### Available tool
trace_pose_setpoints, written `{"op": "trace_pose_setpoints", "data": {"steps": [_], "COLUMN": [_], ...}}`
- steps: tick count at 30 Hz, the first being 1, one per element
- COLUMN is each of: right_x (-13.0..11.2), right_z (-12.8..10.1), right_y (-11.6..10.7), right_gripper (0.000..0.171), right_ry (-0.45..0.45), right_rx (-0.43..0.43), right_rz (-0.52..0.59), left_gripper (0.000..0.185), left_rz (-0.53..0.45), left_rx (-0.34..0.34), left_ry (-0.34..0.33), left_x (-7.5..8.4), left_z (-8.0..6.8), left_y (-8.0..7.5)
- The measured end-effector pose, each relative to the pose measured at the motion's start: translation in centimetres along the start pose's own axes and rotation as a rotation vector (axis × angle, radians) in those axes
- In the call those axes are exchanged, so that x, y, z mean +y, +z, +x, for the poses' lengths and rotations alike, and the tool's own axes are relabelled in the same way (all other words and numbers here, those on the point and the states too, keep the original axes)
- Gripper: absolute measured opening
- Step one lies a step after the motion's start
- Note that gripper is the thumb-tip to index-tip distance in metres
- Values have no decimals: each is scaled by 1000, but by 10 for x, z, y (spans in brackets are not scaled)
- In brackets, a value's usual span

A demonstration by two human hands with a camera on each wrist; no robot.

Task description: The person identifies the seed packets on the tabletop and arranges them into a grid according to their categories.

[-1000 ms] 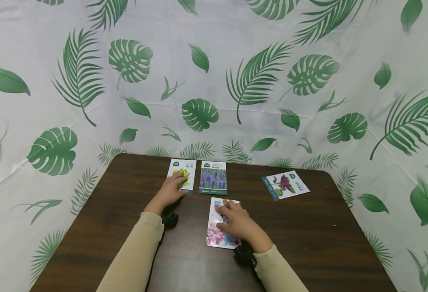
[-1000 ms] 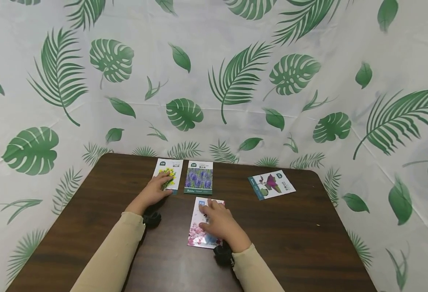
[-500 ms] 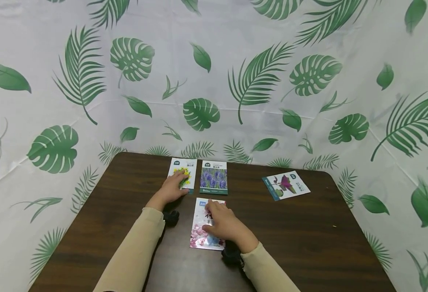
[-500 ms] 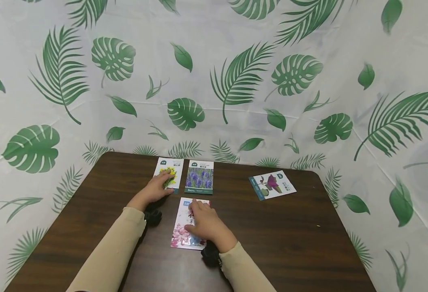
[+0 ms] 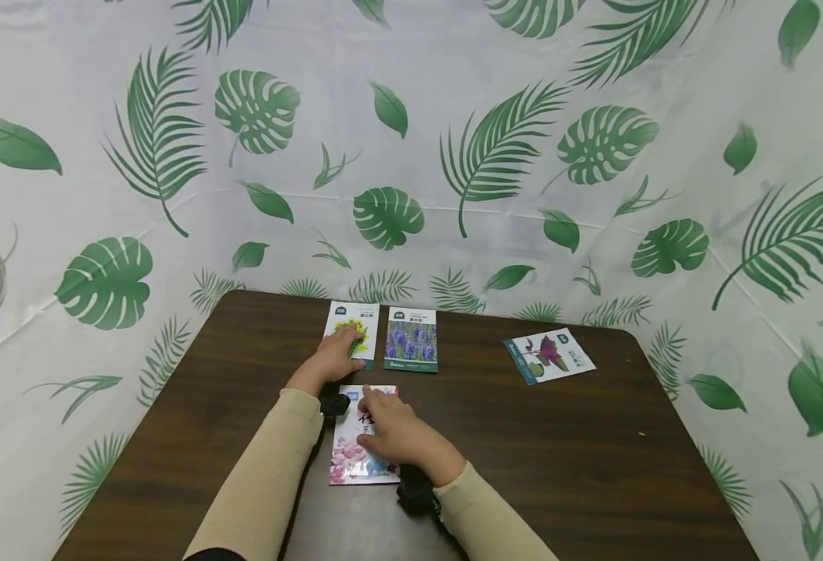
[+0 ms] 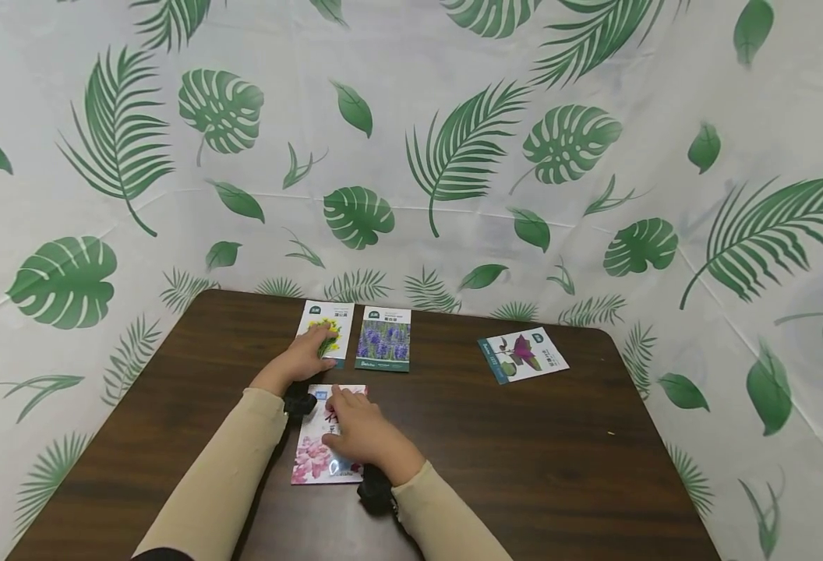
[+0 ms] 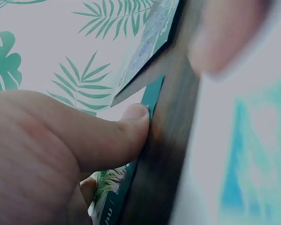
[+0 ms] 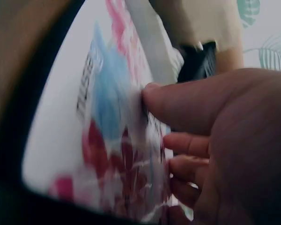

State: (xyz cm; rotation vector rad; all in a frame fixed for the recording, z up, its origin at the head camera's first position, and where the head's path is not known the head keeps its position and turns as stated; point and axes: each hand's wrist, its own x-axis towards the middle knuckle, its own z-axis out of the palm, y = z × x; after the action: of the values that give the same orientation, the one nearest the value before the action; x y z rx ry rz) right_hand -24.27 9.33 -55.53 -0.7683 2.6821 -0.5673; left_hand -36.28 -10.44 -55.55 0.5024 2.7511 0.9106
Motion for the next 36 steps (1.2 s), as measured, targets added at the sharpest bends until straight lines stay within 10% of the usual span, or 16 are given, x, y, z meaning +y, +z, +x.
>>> {"op": "trace_pose_setpoints", "data": {"steps": [13, 36], "right_x": [9, 5], "right_z": [-1, -4], "right_y": [16, 11], "right_gripper": [62, 77], "right_ry": [-233, -139], "right_rx": [2, 11], "right_rz": [100, 174], "left_gripper": [61, 61], "left_rz": [19, -23], "left_rx": [21, 39], "left_ry": [37, 13], "left_x": [1, -6], "left_z": [2, 2], "left_y": [-2, 4]}}
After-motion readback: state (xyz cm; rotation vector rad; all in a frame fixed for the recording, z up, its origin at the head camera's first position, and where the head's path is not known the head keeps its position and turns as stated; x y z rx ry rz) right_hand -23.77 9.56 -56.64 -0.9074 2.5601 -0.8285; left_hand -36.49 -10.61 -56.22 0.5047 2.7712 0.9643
